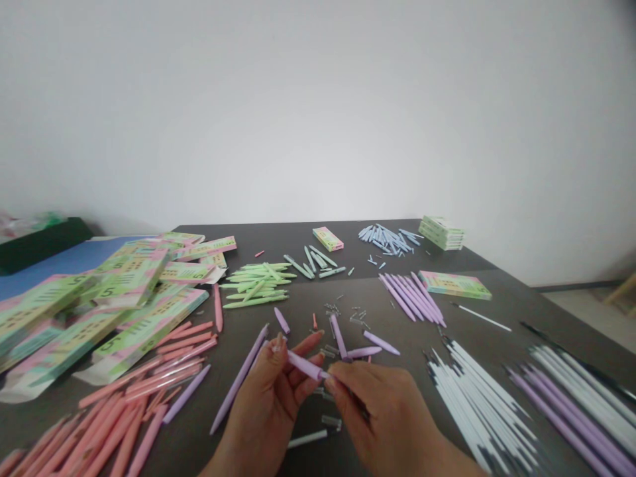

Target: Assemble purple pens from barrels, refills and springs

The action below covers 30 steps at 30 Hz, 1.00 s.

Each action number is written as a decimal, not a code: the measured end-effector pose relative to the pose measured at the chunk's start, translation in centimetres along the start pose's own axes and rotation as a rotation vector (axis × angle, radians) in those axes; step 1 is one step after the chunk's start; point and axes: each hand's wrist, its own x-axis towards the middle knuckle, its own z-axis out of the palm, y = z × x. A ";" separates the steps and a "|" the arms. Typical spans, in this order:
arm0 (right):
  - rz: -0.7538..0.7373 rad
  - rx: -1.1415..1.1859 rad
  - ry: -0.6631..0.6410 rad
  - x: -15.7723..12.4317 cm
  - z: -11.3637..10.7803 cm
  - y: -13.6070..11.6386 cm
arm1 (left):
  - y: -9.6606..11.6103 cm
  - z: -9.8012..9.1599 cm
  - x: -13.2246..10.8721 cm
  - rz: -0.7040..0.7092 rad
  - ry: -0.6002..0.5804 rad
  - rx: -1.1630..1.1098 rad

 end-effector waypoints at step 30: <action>0.194 0.160 -0.060 0.9 -1.6 -0.1 | 0.1 -0.6 0.0 -0.285 -0.056 -0.114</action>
